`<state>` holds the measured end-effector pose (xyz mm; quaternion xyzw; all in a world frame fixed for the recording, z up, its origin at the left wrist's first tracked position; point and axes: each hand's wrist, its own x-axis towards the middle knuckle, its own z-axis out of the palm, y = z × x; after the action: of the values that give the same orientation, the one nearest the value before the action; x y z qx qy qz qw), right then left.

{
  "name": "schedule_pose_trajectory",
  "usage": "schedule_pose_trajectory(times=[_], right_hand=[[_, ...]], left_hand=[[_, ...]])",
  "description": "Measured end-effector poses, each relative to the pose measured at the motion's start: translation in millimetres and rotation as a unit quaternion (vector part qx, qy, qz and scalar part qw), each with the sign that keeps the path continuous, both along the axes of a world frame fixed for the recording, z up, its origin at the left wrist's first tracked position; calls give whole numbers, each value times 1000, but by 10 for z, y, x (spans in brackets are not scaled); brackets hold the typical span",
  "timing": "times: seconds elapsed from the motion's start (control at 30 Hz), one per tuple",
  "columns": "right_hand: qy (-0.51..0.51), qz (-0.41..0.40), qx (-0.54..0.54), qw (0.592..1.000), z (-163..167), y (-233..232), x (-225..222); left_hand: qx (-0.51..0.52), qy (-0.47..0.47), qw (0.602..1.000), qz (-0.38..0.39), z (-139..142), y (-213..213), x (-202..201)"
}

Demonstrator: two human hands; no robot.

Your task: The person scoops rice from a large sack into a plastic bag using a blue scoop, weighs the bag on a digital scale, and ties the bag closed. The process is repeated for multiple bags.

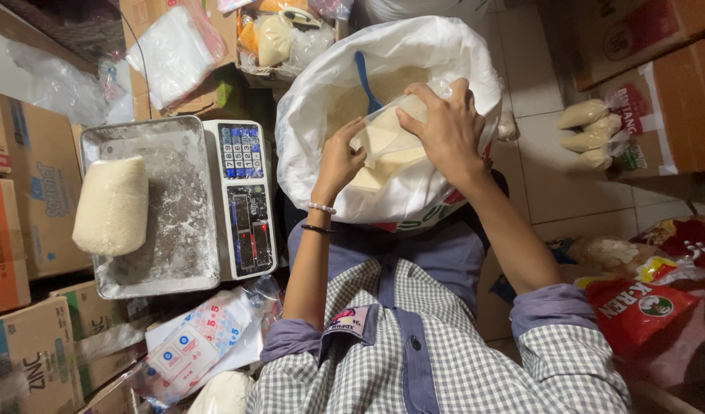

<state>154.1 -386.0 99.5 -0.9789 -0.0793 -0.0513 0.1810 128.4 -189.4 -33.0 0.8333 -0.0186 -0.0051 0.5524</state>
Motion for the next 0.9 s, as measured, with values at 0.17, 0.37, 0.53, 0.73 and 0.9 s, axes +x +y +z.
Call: schedule_pose_trajectory(times=[0.17, 0.37, 0.53, 0.73, 0.9], right_hand=[[3, 0, -3, 1000, -15, 13, 0], [-14, 2, -7, 1000, -11, 21, -14], [0, 1, -5, 1000, 4, 35, -19], [-7, 4, -8, 1000, -2, 72, -21], [13, -1, -16, 1000, -17, 88, -5]], left_hand=[[-22, 17, 1000, -4, -19, 21, -3], [-16, -2, 1000, -6, -95, 26, -10], [-17, 2, 1000, -9, -149, 43, -2], [-16, 3, 1000, -16, -156, 79, 9], [-31, 9, 999, -22, -136, 93, 3]])
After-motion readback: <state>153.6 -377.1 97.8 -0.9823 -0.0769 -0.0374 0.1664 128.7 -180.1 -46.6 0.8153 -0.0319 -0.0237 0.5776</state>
